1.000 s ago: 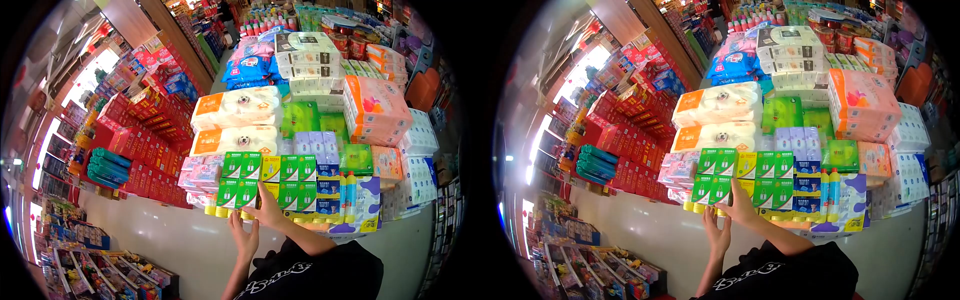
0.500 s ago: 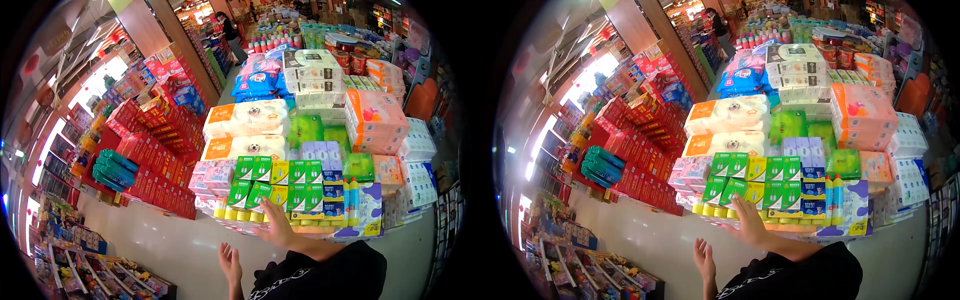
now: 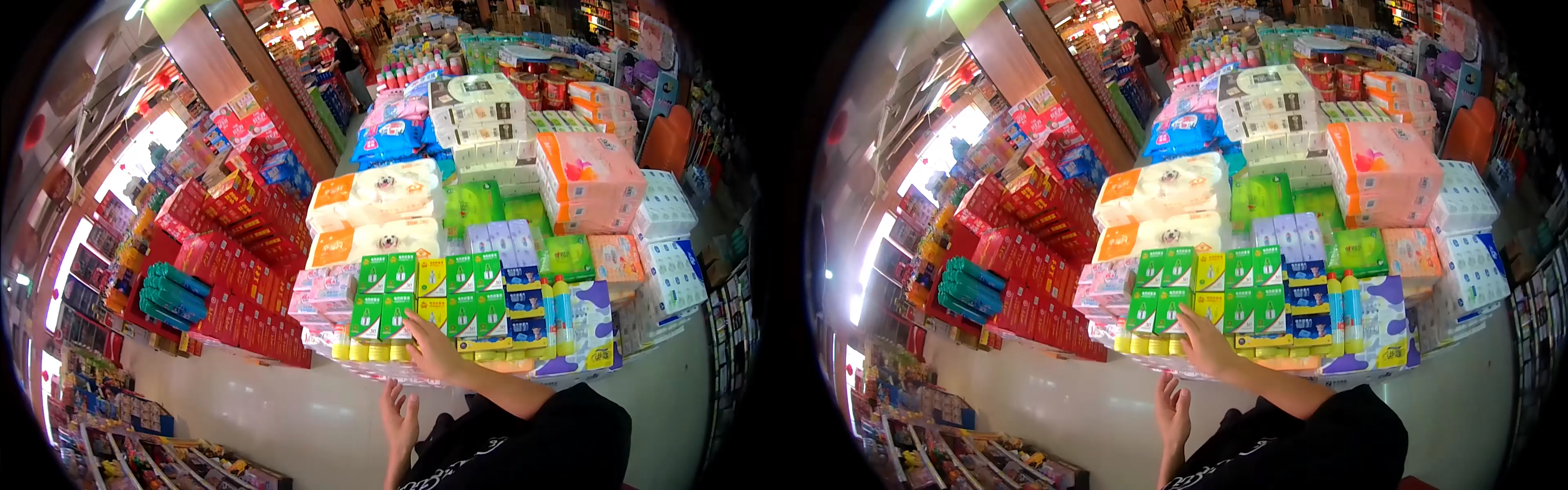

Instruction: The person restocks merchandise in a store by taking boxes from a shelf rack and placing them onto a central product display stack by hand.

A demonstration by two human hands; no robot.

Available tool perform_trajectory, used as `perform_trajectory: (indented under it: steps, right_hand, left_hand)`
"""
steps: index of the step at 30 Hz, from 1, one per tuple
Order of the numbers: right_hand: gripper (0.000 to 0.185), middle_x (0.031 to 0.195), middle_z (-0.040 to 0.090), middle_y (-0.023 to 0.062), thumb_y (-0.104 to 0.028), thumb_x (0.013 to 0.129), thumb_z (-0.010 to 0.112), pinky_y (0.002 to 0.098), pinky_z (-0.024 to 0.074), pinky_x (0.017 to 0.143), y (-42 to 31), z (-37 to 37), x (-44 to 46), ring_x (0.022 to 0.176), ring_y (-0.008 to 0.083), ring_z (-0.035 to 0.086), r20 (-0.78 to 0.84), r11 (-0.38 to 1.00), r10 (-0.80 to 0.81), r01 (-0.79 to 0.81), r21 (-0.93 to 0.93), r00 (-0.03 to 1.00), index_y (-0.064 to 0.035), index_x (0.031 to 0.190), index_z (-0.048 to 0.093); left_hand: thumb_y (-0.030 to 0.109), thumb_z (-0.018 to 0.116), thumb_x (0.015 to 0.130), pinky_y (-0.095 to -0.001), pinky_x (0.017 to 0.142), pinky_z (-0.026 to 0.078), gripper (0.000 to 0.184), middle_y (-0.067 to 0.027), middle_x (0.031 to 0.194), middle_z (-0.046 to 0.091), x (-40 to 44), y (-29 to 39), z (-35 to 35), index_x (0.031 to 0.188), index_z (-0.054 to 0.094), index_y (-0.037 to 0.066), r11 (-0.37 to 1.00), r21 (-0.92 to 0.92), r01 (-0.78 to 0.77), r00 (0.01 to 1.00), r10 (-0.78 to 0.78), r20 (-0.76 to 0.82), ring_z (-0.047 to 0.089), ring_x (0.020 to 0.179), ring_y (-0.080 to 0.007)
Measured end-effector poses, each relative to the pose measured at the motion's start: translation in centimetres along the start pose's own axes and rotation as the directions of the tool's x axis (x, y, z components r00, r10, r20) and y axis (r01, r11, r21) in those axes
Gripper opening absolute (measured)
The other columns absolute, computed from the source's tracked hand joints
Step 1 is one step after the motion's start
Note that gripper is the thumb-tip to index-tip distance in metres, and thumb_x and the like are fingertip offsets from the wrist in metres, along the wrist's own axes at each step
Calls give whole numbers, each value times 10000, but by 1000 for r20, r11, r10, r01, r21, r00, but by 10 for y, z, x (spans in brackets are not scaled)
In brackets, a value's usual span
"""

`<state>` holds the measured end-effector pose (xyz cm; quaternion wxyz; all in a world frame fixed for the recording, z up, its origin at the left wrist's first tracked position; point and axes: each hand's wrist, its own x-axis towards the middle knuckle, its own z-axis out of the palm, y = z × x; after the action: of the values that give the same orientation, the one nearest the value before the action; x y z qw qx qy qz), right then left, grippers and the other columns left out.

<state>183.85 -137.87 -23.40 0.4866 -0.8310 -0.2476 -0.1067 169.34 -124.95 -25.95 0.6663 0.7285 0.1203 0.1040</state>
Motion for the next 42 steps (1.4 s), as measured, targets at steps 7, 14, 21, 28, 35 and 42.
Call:
perform_trajectory:
  steps: [7, 14, 21, 28, 35, 42]
  right_hand:
    - [592, 1502, 450, 191, -6, 843, 698, 448, 469, 978, 10, 1, 6, 1149, 385, 556, -10, 999, -36, 36, -14, 999, 42, 1384, 464]
    - [639, 1521, 432, 200, -39, 842, 722, 451, 431, 1057, 6, -4, 6, 1274, 391, 504, -2, 998, 13, -13, 57, 1000, 43, 1411, 443]
    - [918, 1579, 284, 296, -143, 797, 801, 445, 318, 1179, 14, 0, 0, 1470, 408, 314, -47, 991, 37, -30, 129, 998, 49, 1521, 271]
    - [1181, 1611, 182, 312, -202, 695, 883, 461, 222, 1218, 10, -17, 25, 1499, 437, 215, 136, 947, 242, -264, 182, 961, 33, 1571, 127]
    - [1159, 1513, 342, 301, -162, 668, 876, 497, 303, 1165, 15, -7, 27, 1373, 447, 367, 108, 961, 205, -221, 165, 973, 46, 1557, 162]
    - [1133, 1573, 237, 323, -195, 678, 869, 513, 344, 1141, 12, -5, 36, 1340, 484, 387, 40, 987, 160, -161, 28, 986, 2, 1565, 191]
  left_hand:
    - [119, 644, 970, -381, 1048, 446, 643, -197, 1498, 422, -12, -1, 4, 1518, 328, 2, 997, 50, 55, 999, -54, -6, 473, 1340, -289]
    - [130, 657, 962, -391, 1037, 459, 650, -194, 1497, 428, -16, -5, 9, 1515, 336, 10, 996, 25, 86, 992, -84, -91, 484, 1334, -293]
    - [108, 646, 970, -377, 1030, 471, 626, -187, 1493, 429, -18, -6, 7, 1511, 346, 12, 996, 24, 91, 984, -87, -157, 494, 1328, -289]
    - [108, 654, 963, -393, 1037, 478, 635, -186, 1487, 436, -11, -7, 11, 1506, 343, -1, 993, 85, 86, 990, -75, -119, 509, 1320, -297]
    - [151, 673, 953, -421, 1044, 467, 651, -195, 1492, 430, -3, -4, 17, 1499, 352, 2, 994, 71, 81, 993, -74, -95, 511, 1322, -313]
    - [100, 659, 954, -402, 1041, 478, 663, -203, 1478, 450, -4, -8, 18, 1519, 326, 0, 991, 95, 91, 993, -83, -84, 510, 1320, -303]
